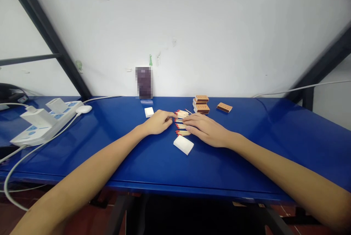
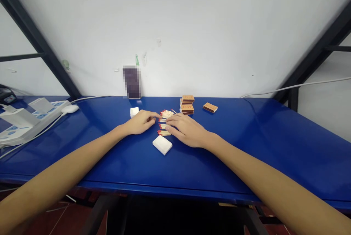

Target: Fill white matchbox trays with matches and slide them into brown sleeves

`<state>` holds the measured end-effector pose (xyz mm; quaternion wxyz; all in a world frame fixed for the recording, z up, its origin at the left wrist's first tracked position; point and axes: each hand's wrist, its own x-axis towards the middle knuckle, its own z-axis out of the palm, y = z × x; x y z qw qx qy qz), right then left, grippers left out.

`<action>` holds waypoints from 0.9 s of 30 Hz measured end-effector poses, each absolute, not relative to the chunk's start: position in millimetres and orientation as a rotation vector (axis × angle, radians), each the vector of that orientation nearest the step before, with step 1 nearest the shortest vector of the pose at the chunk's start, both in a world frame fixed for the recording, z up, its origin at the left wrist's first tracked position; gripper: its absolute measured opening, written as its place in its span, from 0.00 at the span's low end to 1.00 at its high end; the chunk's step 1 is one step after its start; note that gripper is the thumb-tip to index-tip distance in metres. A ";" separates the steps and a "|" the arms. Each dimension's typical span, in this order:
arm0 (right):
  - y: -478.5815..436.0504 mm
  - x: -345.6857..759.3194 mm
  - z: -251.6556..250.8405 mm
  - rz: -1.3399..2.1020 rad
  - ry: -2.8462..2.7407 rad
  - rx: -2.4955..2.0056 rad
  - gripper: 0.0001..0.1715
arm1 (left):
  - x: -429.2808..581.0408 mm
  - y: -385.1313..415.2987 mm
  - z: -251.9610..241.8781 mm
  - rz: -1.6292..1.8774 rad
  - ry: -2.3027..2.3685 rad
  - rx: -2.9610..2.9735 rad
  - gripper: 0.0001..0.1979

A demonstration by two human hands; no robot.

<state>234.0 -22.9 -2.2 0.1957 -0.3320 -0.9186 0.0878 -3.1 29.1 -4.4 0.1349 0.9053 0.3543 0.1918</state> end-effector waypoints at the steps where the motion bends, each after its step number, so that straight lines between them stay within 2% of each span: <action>1: -22.9 234.0 -2.3 0.242 -2.572 -0.933 0.26 | -3.2 29.3 -4.7 0.561 1.022 2.628 0.20; 18: -26.3 233.9 -1.5 0.256 -2.511 -0.938 0.24 | -2.0 26.5 -7.9 0.608 0.866 2.570 0.16; 23: -25.9 234.1 -3.5 0.150 -2.538 -0.903 0.24 | -1.6 26.9 -7.2 0.768 0.968 2.604 0.15; 27: -23.9 232.8 -4.5 0.067 -2.551 -0.957 0.23 | -1.7 28.8 -9.6 0.741 1.096 2.743 0.15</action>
